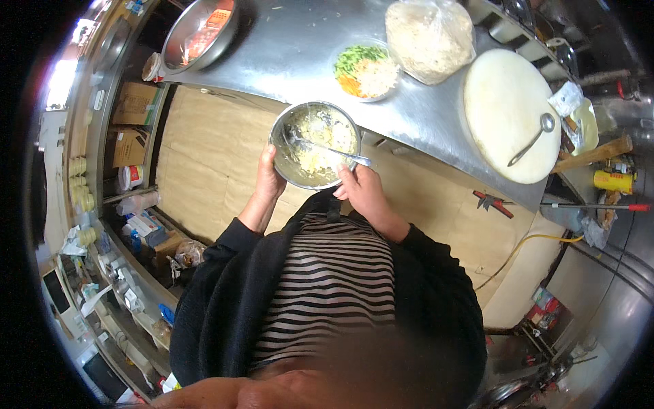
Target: The person assembles a noodle bowl by placing noodles in a container, adding shredded vegetables, and topping with sauce. They then cover the bowl with a lid and place it in a plastic bag.
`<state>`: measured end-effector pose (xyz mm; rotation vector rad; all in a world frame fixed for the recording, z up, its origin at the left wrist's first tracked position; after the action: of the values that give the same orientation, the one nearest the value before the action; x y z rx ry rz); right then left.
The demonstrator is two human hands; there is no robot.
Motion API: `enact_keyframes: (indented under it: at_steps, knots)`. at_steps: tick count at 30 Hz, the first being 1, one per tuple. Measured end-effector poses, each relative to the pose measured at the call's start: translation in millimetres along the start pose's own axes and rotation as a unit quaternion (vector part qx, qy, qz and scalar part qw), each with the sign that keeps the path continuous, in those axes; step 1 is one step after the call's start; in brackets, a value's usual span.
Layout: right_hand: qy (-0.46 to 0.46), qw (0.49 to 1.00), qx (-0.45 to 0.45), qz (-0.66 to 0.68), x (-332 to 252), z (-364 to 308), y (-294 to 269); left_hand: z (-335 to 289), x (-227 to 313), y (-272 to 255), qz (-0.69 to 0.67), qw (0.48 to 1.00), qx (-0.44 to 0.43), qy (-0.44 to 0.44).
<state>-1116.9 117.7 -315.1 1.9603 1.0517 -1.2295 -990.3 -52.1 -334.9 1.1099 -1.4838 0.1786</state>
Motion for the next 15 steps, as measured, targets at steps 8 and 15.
enact_keyframes:
  at_steps: [8,15]
  knots:
    - [-0.324,0.901,0.146,-0.251,-81,28,20,47,53,-40,-0.036,0.999,-0.019,0.024]
    - [-0.33,0.788,0.044,-0.517,-112,52,35,83,78,-55,0.021,1.0,-0.005,-0.018]
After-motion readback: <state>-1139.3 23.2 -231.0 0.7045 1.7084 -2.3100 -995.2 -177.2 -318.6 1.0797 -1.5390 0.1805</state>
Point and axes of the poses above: each hand's wrist, its own z-axis towards the middle knuckle, its own y-axis out of the palm, x = y × z, the point moved 2 cm from there along z, towards the middle knuckle, and after that the axes turned 4 degrees about -y, right-handed, at the moved point
